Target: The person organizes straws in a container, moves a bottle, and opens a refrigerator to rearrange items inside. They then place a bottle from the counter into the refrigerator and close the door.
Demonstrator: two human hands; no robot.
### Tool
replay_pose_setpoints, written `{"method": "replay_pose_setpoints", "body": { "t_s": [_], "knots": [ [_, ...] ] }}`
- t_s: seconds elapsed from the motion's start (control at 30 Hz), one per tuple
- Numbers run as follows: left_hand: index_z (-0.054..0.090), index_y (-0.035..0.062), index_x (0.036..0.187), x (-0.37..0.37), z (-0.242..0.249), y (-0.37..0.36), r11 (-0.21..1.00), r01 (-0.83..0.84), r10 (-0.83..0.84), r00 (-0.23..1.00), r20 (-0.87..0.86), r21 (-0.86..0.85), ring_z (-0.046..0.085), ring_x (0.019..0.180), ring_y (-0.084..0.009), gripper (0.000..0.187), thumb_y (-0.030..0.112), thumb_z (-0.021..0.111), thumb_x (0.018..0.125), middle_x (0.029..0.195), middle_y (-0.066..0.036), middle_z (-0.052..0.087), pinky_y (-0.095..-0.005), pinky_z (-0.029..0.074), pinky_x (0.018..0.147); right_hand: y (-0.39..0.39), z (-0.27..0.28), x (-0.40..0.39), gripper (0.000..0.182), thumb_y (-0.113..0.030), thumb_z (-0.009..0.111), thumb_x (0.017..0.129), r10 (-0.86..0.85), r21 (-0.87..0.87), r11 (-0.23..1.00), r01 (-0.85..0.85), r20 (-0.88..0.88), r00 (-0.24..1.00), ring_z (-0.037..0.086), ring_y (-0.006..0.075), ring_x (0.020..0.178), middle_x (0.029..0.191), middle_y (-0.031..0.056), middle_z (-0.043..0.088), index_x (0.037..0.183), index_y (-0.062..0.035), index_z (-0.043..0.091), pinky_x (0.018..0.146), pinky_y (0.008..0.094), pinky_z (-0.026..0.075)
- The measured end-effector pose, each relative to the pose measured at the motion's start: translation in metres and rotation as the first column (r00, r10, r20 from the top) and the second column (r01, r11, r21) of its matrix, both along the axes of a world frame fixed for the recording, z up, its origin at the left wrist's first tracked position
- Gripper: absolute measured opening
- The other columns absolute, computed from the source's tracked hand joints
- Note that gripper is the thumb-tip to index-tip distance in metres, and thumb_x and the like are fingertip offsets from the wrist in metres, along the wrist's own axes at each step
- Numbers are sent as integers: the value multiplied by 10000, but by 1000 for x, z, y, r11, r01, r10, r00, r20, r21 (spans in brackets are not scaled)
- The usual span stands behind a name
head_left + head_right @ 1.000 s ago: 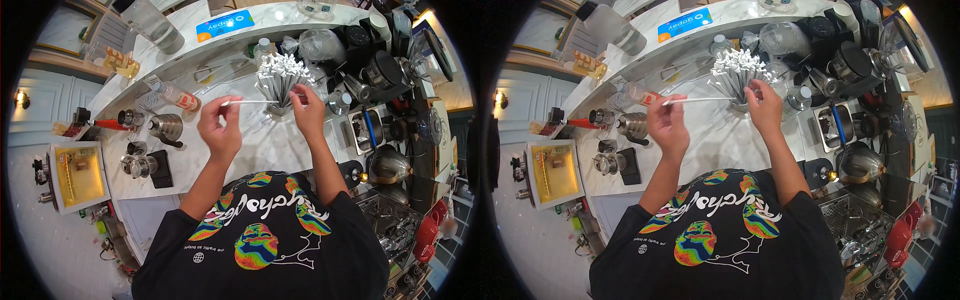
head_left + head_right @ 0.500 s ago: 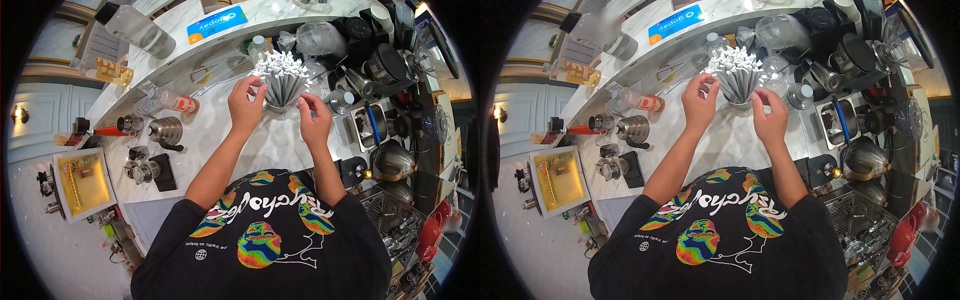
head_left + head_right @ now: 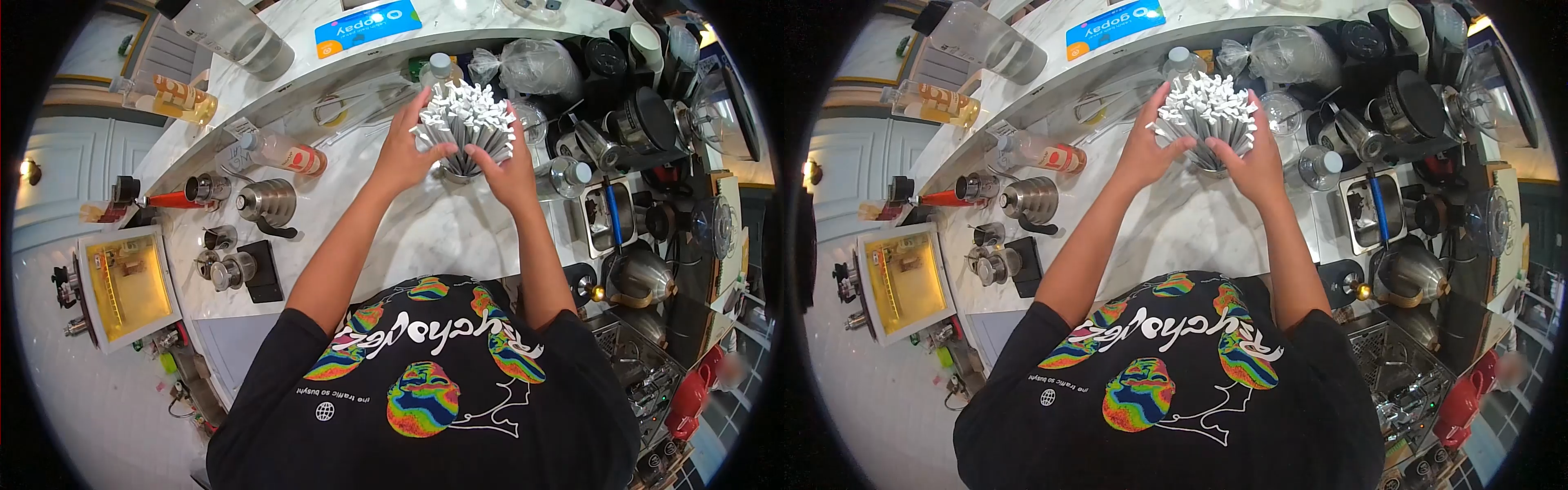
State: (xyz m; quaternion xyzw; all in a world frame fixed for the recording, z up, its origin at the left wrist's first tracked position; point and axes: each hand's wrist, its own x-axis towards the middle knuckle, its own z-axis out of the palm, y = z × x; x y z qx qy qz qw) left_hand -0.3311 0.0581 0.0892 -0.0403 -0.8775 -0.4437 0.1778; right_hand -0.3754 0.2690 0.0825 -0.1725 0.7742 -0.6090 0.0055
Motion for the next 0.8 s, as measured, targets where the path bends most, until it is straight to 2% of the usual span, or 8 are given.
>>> {"method": "replay_pose_setpoints", "body": {
  "t_s": [0.07, 0.13, 0.27, 0.43, 0.53, 0.6, 0.7, 0.8],
  "knots": [
    [379, 106, 1578, -16, -5, -4, 956, 61, -95, 990, 104, 288, 587, 1241, -258, 968, 333, 910, 801, 1364, -164, 609, -375, 474, 1055, 2, -8, -16, 854, -198, 882, 816, 131, -107, 987, -118, 120, 984, 664, 246, 1203, 1338, 169, 672, 1520, -15, 435, 1041, 369, 495],
    [418, 87, 1549, -28, 4, -7, 839, 111, -234, 957, 169, 532, 599, 1209, -213, 919, 350, 906, 816, 1314, -130, 642, -351, 480, 1034, 2, -3, -24, 705, -173, 873, 825, 128, -52, 991, -121, 147, 981, 695, 192, 1117, 1226, 123, 736, 1423, -1, 542, 989, 338, 520],
    [628, 46, 1325, -31, -6, -6, 862, 32, -168, 960, 226, 505, 622, 1082, -132, 608, 316, 890, 847, 1191, -64, 698, -311, 505, 955, 4, -5, -36, 620, -160, 853, 829, 178, -65, 984, -168, 188, 966, 691, 185, 1111, 1216, 113, 738, 1369, -8, 590, 978, 333, 519],
    [598, 24, 1318, -24, 7, 3, 842, 81, -211, 959, 187, 533, 630, 1087, -108, 505, 207, 836, 911, 1226, -49, 689, -290, 502, 962, 1, 4, -33, 541, -125, 805, 836, 159, -43, 987, -154, 191, 969, 685, 176, 1110, 1199, 101, 739, 1332, -13, 623, 979, 326, 514],
    [571, 44, 1363, -26, 7, 7, 796, 30, -203, 954, 220, 604, 615, 1115, -118, 552, 180, 838, 900, 1228, -51, 677, -307, 496, 978, -2, -1, -31, 553, -115, 794, 837, 148, -52, 989, -141, 170, 974, 679, 174, 1115, 1197, 101, 735, 1346, -4, 609, 980, 326, 512],
    [515, 73, 1425, -22, 3, 4, 868, 57, -156, 974, 163, 493, 604, 1122, -143, 667, 214, 859, 871, 1264, -62, 647, -328, 495, 971, -4, -3, -30, 639, -122, 815, 829, 156, -64, 987, -148, 154, 976, 672, 179, 1127, 1227, 103, 722, 1402, 2, 562, 983, 326, 509],
    [457, 116, 1483, 6, -6, -5, 900, -12, -51, 990, 133, 435, 604, 1106, -178, 823, 282, 895, 807, 1297, -81, 622, -354, 497, 927, -7, 4, -10, 792, -138, 843, 824, 131, -278, 957, -82, 165, 978, 649, 217, 1178, 1320, 126, 673, 1496, 10, 449, 1017, 347, 489],
    [417, 148, 1511, 48, -30, -34, 893, -138, 53, 977, 205, 428, 596, 1089, -199, 905, 322, 902, 768, 1330, -90, 588, -371, 489, 894, 4, 13, 32, 856, -124, 832, 848, -193, 71, 976, 205, -148, 970, 636, 253, 1184, 1361, 146, 629, 1544, 15, 354, 1026, 372, 477]
  ]
}}
